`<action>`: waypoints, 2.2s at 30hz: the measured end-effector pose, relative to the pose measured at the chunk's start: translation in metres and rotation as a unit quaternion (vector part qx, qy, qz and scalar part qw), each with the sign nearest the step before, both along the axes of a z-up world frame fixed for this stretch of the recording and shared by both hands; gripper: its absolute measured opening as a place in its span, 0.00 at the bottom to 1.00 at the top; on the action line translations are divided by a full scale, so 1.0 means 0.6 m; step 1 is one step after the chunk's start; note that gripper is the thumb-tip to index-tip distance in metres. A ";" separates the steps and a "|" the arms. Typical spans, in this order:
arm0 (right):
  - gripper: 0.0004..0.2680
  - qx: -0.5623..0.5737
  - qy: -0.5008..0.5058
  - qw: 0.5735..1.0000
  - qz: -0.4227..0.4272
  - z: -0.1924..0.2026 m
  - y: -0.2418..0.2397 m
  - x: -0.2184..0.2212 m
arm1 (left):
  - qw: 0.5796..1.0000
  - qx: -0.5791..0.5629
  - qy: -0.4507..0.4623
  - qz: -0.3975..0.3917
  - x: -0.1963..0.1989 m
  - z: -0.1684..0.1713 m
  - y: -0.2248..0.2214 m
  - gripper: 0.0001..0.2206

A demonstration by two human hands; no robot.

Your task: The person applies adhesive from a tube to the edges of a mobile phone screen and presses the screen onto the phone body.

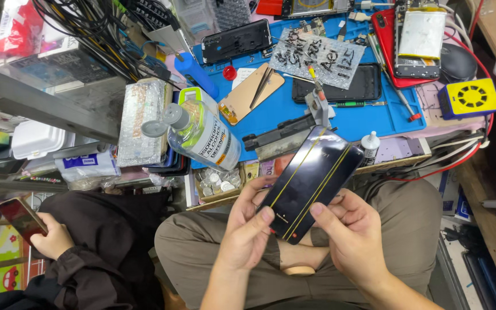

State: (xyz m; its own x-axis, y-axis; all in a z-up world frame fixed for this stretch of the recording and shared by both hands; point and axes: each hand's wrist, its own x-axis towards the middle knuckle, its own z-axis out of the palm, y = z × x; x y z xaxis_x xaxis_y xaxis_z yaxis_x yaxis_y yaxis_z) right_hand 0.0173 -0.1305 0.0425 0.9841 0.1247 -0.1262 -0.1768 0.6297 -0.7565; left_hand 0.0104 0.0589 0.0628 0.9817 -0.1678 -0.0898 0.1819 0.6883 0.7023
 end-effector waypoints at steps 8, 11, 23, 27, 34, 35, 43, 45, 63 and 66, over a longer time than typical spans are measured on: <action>0.10 -0.285 -0.161 0.945 0.026 0.013 -0.017 0.003 | 0.992 -0.001 0.107 0.072 -0.009 -0.046 -0.017 0.18; 0.16 -0.543 -0.269 0.790 -0.091 0.010 -0.064 0.032 | 0.985 -0.038 0.149 0.076 0.001 -0.030 0.007 0.18; 0.23 -0.637 -0.146 0.730 -0.199 -0.131 -0.103 0.137 | 0.994 -0.062 0.082 0.036 0.024 0.034 0.024 0.24; 0.16 -0.551 -0.221 0.770 -0.233 -0.134 -0.098 0.129 | 0.993 -0.058 0.089 0.046 0.020 0.043 0.028 0.22; 0.24 -0.236 -0.189 0.948 0.104 -0.051 -0.168 0.039 | 0.854 0.499 -0.140 0.054 0.000 0.087 0.021 0.11; 0.24 -0.299 -0.202 0.919 0.157 -0.032 -0.179 0.034 | 0.836 0.526 -0.151 0.045 -0.004 0.099 0.017 0.12; 0.23 -0.327 -0.266 0.827 0.373 0.079 -0.160 0.046 | 0.820 0.531 -0.212 -0.038 -0.011 0.133 -0.005 0.13; 0.25 -0.336 -0.272 0.818 0.379 0.097 -0.148 0.049 | 0.817 0.532 -0.217 -0.042 -0.013 0.130 -0.007 0.09; 0.10 -0.443 -0.246 0.860 0.056 0.094 -0.151 0.027 | 0.809 0.551 -0.187 0.079 -0.041 0.055 0.013 0.05; 0.15 -0.393 -0.174 0.902 -0.030 0.087 -0.136 0.009 | 0.854 0.500 -0.134 0.047 -0.041 0.042 0.010 0.08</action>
State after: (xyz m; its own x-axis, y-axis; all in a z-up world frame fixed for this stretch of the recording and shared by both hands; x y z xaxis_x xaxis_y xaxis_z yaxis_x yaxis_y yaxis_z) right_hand 0.0229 -0.2121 0.0945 0.9831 0.0760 0.1664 0.1750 -0.1259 -0.9765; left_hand -0.0143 0.0649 0.0881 0.9944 -0.0582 0.0877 -0.1005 -0.2781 0.9553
